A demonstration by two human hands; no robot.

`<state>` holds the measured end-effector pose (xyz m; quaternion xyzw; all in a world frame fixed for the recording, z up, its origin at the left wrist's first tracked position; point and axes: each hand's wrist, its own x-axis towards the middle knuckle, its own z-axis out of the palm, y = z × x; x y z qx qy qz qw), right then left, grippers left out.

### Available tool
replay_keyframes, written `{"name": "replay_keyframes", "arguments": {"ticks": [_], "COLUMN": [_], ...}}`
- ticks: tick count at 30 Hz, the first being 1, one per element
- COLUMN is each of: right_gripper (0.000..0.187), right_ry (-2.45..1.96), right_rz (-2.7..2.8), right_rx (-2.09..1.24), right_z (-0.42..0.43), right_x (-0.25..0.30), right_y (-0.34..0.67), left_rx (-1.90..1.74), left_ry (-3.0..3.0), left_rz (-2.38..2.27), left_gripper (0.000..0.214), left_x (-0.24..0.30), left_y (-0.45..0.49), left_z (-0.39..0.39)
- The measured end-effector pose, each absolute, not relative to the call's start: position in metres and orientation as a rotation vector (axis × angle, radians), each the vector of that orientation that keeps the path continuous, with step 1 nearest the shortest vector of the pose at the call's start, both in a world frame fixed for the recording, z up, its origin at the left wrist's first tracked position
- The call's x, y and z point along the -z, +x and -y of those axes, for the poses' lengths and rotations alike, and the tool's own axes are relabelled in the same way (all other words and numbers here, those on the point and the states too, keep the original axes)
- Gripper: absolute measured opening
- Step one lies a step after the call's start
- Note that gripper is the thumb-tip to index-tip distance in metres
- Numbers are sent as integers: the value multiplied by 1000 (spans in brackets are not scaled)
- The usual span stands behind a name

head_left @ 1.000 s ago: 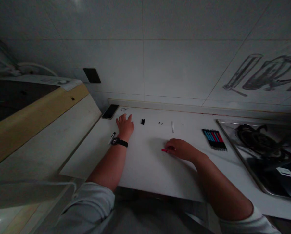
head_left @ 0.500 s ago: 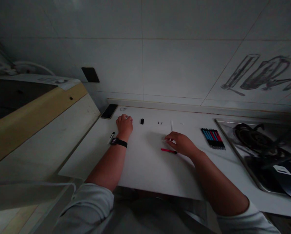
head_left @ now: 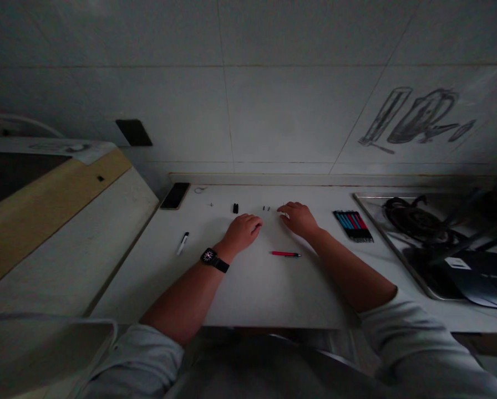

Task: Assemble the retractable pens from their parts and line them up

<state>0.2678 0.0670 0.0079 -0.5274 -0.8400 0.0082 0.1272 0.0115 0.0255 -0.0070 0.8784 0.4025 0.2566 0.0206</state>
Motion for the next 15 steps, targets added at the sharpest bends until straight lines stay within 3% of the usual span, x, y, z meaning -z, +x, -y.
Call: {"name": "replay_keyframes", "arguments": {"ticks": [6,15], "right_gripper": [37,27], "right_ry": [-1525,-1433], "right_rz": [2573,2711], "right_rx": [82,133], "right_z": [-104,-111], "right_x": [-7,-12], "right_y": [237,236], "left_rx": [-737,-755], "left_ry": [2748,2737], "left_rz": [-1301,-1324], "left_gripper": [10,9], "left_x": [8,7], "left_y": [12,12], "left_z": [-26,-27]}}
